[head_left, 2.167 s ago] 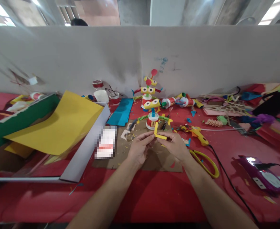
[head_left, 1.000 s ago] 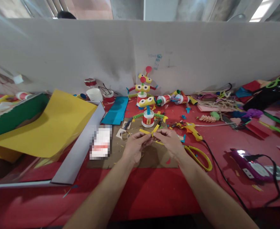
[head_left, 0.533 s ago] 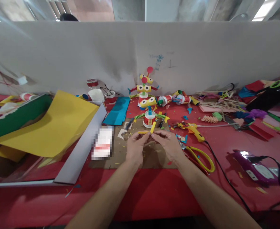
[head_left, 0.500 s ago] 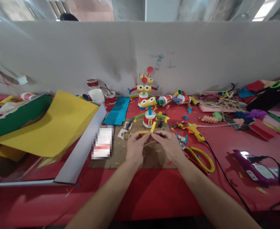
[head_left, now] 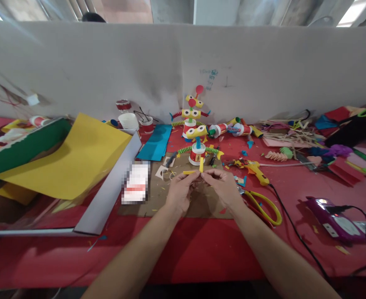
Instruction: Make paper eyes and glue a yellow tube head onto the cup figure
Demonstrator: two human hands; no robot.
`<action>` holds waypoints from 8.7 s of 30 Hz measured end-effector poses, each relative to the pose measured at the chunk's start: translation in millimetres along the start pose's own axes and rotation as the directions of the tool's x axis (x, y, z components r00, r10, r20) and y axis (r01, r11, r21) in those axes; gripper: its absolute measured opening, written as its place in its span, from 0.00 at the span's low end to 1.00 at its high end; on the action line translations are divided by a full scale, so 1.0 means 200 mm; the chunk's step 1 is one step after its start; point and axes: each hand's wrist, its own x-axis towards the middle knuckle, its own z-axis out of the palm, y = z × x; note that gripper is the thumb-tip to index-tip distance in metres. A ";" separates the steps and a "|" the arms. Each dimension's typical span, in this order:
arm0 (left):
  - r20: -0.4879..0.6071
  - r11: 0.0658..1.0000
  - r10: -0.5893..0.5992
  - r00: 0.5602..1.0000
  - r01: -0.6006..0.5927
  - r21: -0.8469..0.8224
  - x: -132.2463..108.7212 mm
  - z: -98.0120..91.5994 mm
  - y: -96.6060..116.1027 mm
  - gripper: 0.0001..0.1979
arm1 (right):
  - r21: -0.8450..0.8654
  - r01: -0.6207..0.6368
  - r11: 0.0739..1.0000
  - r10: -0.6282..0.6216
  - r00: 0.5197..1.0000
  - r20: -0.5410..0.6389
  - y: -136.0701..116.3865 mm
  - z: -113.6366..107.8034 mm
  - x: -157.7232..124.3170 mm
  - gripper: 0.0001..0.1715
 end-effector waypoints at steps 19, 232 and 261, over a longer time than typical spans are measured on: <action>0.046 0.997 0.040 0.998 -0.043 0.064 0.01 -0.02 0.00 0.09 | 0.085 -0.054 0.995 0.050 0.997 0.051 -0.01 0.00 0.01 0.07; 0.149 0.987 0.048 0.988 -0.070 0.146 0.01 -0.04 0.04 0.08 | -0.050 -0.022 0.998 0.028 0.991 0.130 -0.05 -0.04 0.01 0.12; -0.009 0.993 0.030 1.000 -0.031 -0.112 0.02 -0.02 -0.05 0.11 | -0.005 0.123 0.992 -0.122 0.989 0.087 -0.03 0.02 -0.01 0.11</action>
